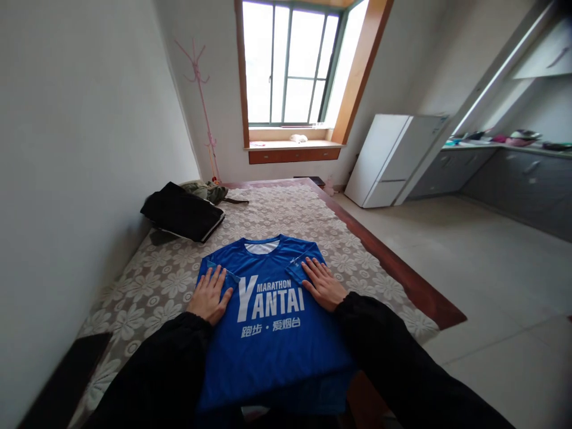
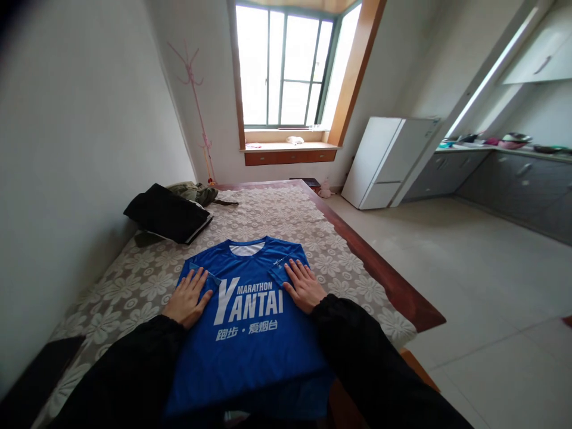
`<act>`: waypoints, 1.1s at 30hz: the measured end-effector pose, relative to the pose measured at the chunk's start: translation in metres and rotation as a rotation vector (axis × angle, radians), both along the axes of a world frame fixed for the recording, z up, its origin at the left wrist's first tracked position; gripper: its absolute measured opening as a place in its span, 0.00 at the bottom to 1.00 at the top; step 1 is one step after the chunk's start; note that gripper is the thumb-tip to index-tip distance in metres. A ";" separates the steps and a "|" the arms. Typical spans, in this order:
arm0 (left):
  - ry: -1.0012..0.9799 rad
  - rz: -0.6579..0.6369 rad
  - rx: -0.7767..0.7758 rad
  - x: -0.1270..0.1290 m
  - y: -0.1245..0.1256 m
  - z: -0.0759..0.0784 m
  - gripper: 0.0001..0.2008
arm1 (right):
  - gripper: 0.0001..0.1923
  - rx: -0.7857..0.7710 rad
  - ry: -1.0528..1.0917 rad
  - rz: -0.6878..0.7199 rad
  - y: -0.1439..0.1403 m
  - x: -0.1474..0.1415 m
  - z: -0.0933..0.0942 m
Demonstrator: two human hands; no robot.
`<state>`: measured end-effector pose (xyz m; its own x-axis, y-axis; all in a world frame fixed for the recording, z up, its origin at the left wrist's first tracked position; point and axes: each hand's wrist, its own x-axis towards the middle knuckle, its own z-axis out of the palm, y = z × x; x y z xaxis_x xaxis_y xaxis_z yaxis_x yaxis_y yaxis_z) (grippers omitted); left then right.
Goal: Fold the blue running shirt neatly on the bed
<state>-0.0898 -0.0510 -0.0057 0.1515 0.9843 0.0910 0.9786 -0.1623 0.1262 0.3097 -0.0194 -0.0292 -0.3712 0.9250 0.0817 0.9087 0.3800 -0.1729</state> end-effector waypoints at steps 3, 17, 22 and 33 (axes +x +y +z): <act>0.035 0.082 -0.023 0.001 0.006 0.004 0.35 | 0.35 0.017 -0.028 -0.114 0.005 0.000 -0.012; 0.047 0.169 -0.028 0.001 0.024 0.004 0.37 | 0.34 -0.067 -0.004 -0.142 0.050 -0.003 0.011; 0.046 0.235 -0.010 -0.002 0.028 0.003 0.39 | 0.34 0.007 -0.029 -0.202 0.054 -0.012 -0.011; 0.038 0.197 0.016 -0.007 0.027 0.000 0.41 | 0.38 0.024 -0.002 -0.235 0.054 -0.010 -0.016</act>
<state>-0.0967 -0.0237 -0.0056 -0.0403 0.9937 0.1047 0.9957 0.0312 0.0875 0.2998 0.0343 -0.0447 -0.1463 0.9837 0.1043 0.9730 0.1621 -0.1644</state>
